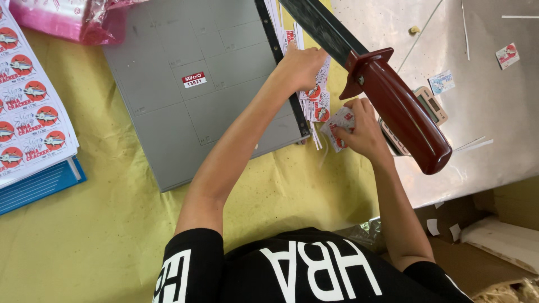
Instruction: The person uses a knife to cut a sheet of printed stickers into smaller pieces on a grey cutting board. They repeatedly slice the paper and gather the cut pieces.
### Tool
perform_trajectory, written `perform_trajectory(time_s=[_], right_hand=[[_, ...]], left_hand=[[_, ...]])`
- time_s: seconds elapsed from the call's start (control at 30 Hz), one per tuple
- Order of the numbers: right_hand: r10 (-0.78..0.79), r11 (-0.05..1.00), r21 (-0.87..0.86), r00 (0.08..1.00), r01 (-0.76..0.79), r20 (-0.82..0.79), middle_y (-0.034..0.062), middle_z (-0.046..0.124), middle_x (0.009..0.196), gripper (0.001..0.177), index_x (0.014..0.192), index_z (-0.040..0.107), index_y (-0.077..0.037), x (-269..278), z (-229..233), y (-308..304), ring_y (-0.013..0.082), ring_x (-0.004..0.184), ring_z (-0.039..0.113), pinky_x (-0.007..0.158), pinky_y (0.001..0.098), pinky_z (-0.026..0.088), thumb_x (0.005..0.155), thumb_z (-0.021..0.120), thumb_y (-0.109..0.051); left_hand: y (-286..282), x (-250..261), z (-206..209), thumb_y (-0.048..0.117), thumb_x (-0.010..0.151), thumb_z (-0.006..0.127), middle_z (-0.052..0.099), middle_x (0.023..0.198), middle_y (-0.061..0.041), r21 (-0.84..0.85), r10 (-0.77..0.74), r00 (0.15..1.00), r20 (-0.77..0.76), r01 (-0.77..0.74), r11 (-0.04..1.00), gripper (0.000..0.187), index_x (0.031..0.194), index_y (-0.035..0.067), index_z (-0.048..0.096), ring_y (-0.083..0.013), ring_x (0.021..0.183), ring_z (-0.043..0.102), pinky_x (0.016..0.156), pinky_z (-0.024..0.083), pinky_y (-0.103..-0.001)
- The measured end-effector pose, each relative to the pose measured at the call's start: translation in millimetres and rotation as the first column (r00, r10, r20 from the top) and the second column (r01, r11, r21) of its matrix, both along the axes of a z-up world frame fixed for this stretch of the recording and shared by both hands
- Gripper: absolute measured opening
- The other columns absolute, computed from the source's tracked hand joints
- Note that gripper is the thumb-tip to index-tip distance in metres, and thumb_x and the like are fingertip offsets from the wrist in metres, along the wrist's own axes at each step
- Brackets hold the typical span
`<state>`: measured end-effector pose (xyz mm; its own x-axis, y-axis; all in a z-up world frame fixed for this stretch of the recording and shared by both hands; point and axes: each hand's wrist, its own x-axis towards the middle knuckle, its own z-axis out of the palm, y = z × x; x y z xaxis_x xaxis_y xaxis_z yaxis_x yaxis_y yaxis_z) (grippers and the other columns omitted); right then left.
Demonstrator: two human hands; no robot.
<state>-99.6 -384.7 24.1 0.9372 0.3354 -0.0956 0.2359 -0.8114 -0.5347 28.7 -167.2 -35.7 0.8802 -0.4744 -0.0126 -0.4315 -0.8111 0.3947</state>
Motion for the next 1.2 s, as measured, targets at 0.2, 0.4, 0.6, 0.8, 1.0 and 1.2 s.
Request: perform_trajectory(time_s=[0.2, 0.4, 0.6, 0.8, 1.0, 1.2], right_hand=[[0.240, 0.958, 0.119, 0.956, -0.261, 0.167, 0.0244, 0.055, 0.130, 0.055, 0.123, 0.050, 0.000, 23, 1, 11, 0.0424, 0.121, 0.055, 0.099, 0.0487, 0.048, 0.076, 0.079, -0.003], [-0.136, 0.959, 0.204, 0.953, 0.195, -0.272, 0.0145, 0.064, 0.122, 0.051, 0.131, 0.048, -0.005, 16, -13, 22, 0.0296, 0.106, 0.066, 0.086, 0.0409, 0.053, 0.087, 0.074, -0.005], [0.016, 0.778, 0.619, 0.982, 0.106, -0.189, 0.0085, 0.057, 0.122, 0.048, 0.127, 0.046, -0.005, 9, -38, 0, 0.0170, 0.112, 0.063, 0.087, 0.0330, 0.056, 0.089, 0.074, 0.004], [-0.127, 0.646, 0.684, 0.931, 0.339, -0.342, 0.0148, 0.066, 0.119, 0.032, 0.127, 0.058, 0.002, -12, -58, -57, 0.0182, 0.107, 0.069, 0.092, 0.0319, 0.057, 0.099, 0.073, 0.005], [-0.330, 0.535, 0.813, 0.942, 0.231, -0.051, 0.0077, 0.069, 0.116, 0.040, 0.128, 0.059, -0.004, -58, -16, -65, 0.0149, 0.101, 0.070, 0.089, 0.0281, 0.062, 0.093, 0.078, -0.005], [-0.204, 0.861, 0.492, 0.974, 0.132, 0.097, 0.0105, 0.070, 0.114, 0.025, 0.117, 0.069, 0.001, -84, 3, -32, 0.0171, 0.096, 0.072, 0.079, 0.0276, 0.061, 0.094, 0.078, -0.005]], left_hand=[[-7, -19, -4, 0.000, 0.073, 0.072, 0.067, 0.110, -0.022, -0.217, -0.002, 0.997, -0.078, -0.015, 0.976, 0.062, 0.130, -0.001, 0.048, -0.0403, 0.102, 0.069, 0.082, 0.055, -0.049], [-20, -31, 1, -0.001, 0.072, 0.069, 0.070, 0.109, -0.026, -0.400, -0.146, 0.949, -0.278, 0.024, 0.916, 0.060, 0.128, -0.001, 0.048, -0.0408, 0.102, 0.070, 0.080, 0.057, -0.044], [-23, -40, 17, -0.002, 0.075, 0.060, 0.068, 0.111, -0.023, -0.642, -0.255, 0.913, -0.317, -0.009, 0.767, 0.049, 0.124, 0.000, 0.052, -0.0362, 0.099, 0.072, 0.074, 0.059, -0.043], [-13, -76, 44, 0.004, 0.090, 0.052, 0.070, 0.099, -0.024, -0.494, 0.005, 0.997, -0.078, -0.043, 0.868, 0.022, 0.111, 0.000, 0.058, -0.0407, 0.087, 0.071, 0.077, 0.056, -0.050], [-12, -175, 75, 0.021, 0.093, 0.062, 0.069, 0.086, -0.024, -0.402, 0.092, 0.980, -0.178, -0.158, 0.902, 0.025, 0.102, -0.002, 0.056, -0.0445, 0.077, 0.069, 0.068, 0.056, -0.054], [-11, -224, 89, 0.018, 0.096, 0.058, 0.070, 0.091, -0.026, -0.437, 0.090, 0.950, -0.300, -0.221, 0.872, 0.038, 0.127, -0.001, 0.050, -0.0459, 0.081, 0.069, 0.073, 0.055, -0.056]])
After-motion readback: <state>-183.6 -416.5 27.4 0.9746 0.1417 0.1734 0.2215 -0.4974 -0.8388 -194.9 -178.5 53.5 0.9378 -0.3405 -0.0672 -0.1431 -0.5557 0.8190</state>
